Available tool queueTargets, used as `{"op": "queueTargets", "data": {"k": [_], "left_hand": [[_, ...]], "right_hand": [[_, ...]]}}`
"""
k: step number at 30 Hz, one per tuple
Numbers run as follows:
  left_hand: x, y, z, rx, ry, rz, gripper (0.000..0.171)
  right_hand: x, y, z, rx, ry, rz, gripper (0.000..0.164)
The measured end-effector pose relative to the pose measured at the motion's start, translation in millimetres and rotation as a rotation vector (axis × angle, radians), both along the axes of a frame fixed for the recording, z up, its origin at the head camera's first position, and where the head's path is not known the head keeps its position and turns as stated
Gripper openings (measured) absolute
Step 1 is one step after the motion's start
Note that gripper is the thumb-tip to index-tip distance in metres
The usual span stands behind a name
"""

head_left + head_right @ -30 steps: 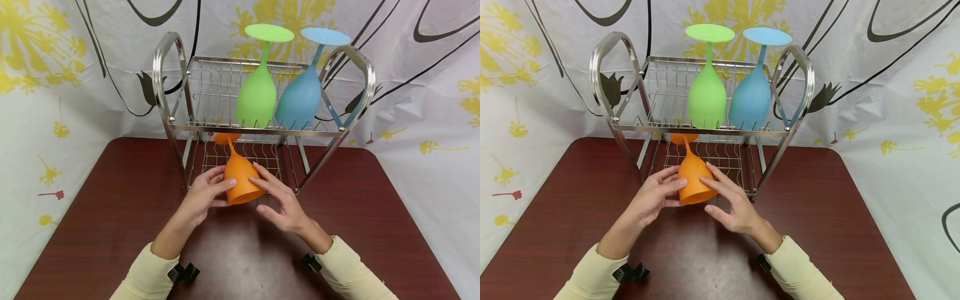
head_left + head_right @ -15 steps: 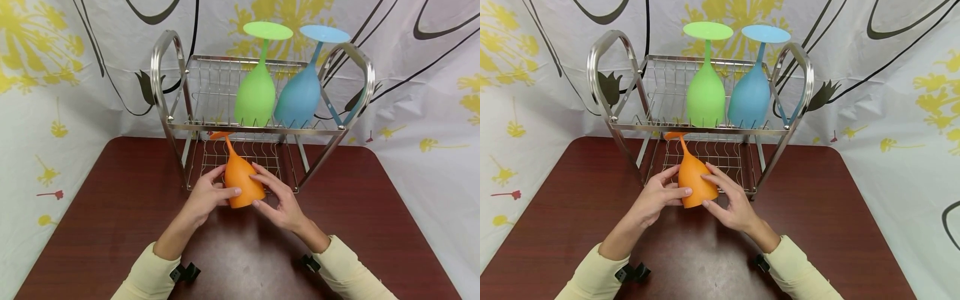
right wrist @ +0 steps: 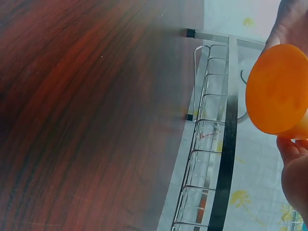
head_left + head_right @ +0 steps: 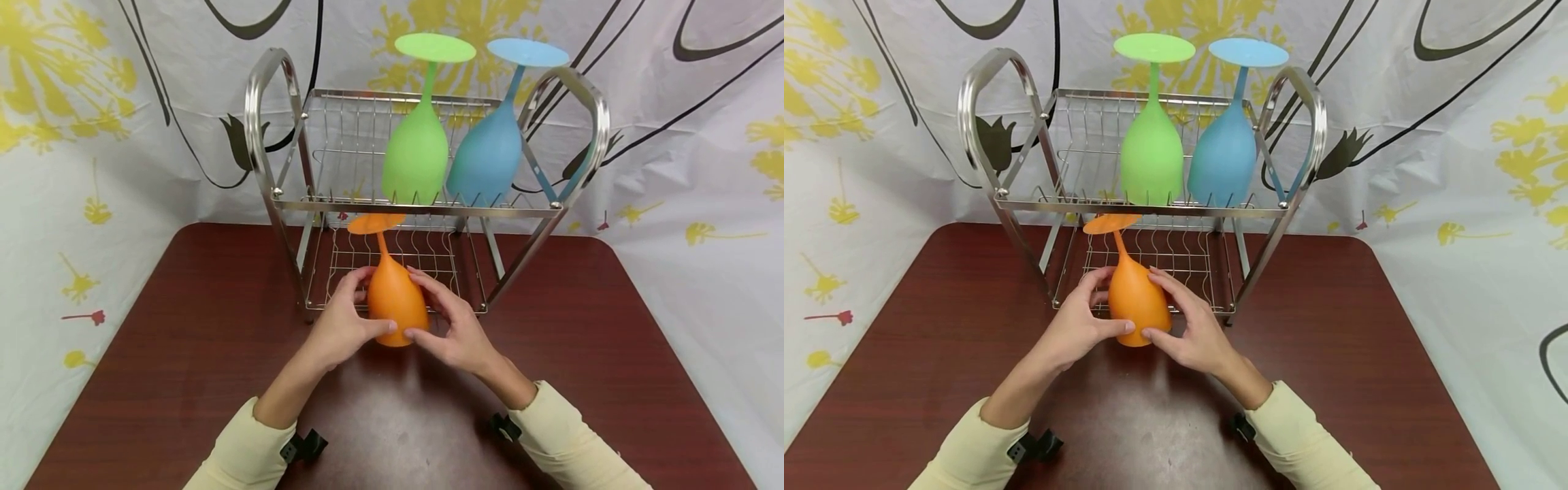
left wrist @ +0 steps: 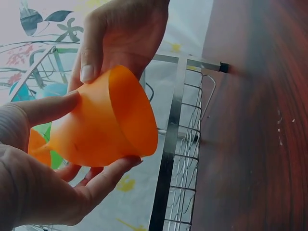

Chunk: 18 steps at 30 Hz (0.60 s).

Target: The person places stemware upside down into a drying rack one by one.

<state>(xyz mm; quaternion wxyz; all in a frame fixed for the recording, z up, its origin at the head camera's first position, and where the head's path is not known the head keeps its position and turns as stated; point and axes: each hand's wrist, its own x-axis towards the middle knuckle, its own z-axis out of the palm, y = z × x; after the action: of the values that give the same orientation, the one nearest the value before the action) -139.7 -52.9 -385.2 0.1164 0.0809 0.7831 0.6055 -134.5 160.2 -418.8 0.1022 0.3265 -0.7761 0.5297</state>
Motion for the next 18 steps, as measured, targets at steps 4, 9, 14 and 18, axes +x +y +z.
{"op": "queueTargets", "data": {"k": [4, 9, 14, 18], "left_hand": [[2.6, 1.3, 0.7, -0.014, 0.040, -0.011, 0.088], [5.3, 2.6, 3.9, -0.034, 0.079, -0.015, 0.089], [5.5, 4.5, 4.8, -0.075, 0.089, 0.008, 0.087], [5.4, 5.2, 4.7, -0.092, 0.126, 0.024, 0.085]], "right_hand": [[0.6, -1.5, 1.8, 0.008, -0.006, -0.001, 0.081], [0.3, -3.0, 2.4, -0.015, 0.002, 0.004, 0.083], [0.7, -4.0, 2.8, -0.032, 0.011, 0.005, 0.082], [0.8, -4.6, 4.0, -0.036, 0.013, 0.004, 0.082]]}}
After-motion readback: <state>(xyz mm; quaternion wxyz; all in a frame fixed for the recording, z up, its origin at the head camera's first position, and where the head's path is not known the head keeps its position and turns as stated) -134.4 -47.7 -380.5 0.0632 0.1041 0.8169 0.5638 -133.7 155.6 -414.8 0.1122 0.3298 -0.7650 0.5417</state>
